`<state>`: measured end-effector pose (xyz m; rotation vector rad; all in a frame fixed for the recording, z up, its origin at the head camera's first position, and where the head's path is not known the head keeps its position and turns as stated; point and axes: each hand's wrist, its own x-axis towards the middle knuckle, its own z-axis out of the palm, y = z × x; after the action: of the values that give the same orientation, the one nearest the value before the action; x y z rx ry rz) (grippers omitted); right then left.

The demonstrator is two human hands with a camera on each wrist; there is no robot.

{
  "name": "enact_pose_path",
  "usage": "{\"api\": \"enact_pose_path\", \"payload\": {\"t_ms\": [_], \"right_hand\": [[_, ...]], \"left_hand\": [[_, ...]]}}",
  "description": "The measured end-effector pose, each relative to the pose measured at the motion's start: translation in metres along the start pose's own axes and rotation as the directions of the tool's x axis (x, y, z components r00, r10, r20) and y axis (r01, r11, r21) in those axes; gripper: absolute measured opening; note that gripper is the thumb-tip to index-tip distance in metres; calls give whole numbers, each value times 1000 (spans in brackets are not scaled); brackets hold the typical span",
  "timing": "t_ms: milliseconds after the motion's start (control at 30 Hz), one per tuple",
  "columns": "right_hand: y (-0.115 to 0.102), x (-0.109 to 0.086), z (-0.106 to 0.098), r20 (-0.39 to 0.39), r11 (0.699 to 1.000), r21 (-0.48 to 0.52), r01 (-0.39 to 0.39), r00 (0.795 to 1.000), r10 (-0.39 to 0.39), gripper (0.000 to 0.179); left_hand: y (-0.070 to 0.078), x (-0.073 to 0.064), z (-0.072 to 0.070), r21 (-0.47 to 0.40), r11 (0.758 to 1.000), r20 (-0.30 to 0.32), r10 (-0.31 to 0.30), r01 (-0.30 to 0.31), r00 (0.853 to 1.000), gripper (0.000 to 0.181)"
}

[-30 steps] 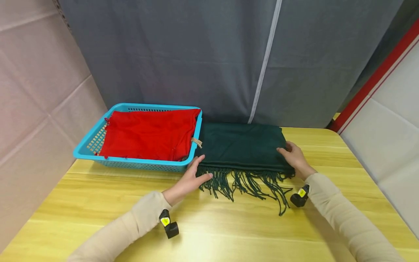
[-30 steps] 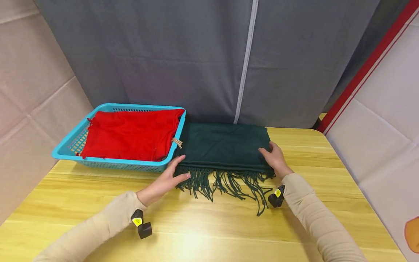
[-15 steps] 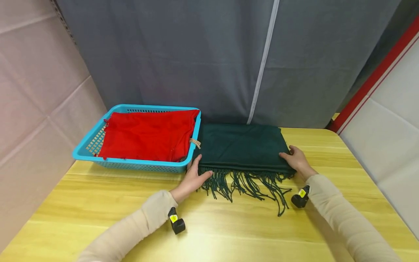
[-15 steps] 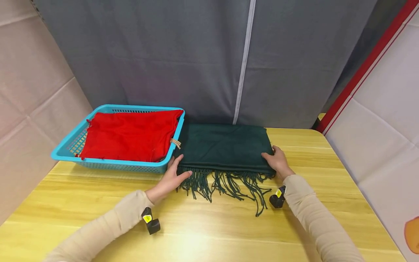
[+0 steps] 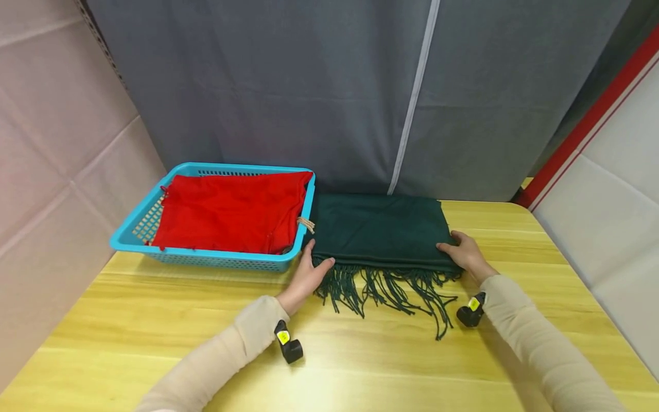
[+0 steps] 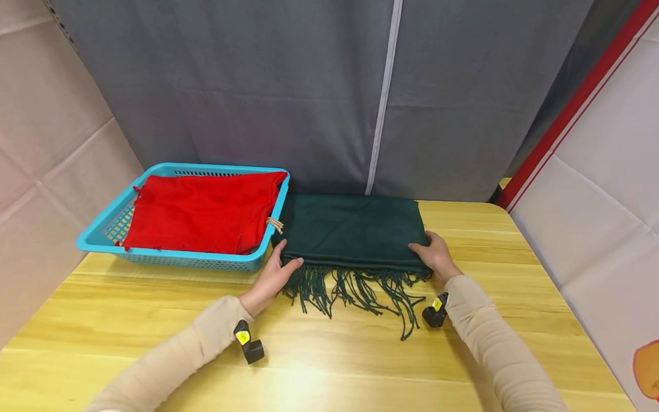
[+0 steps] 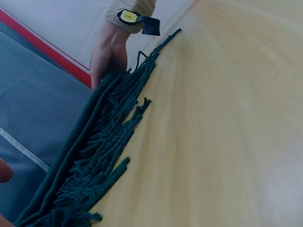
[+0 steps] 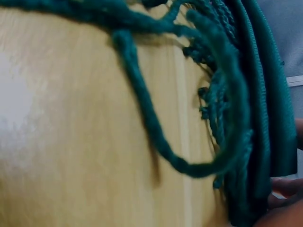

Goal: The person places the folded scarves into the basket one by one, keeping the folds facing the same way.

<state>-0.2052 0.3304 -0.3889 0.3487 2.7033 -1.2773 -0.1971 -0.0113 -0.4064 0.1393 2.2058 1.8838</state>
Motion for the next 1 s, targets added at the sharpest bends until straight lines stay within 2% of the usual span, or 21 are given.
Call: {"api": "enact_pose_path", "payload": {"t_ms": [333, 567, 833, 1000], "right_hand": [[1, 3, 2, 8, 999, 35, -15, 1000, 15, 68], [2, 4, 2, 9, 999, 33, -13, 1000, 12, 67], [3, 4, 1, 9, 999, 39, -7, 1000, 7, 67], [5, 5, 1, 15, 999, 32, -12, 1000, 11, 65]], "left_hand": [[-2, 13, 7, -138, 990, -67, -50, 41, 996, 73], [1, 23, 7, -281, 954, -62, -129, 106, 990, 72], [3, 36, 8, -286, 943, -104, -205, 168, 973, 72], [5, 38, 7, -274, 935, -94, -259, 226, 961, 76]]}}
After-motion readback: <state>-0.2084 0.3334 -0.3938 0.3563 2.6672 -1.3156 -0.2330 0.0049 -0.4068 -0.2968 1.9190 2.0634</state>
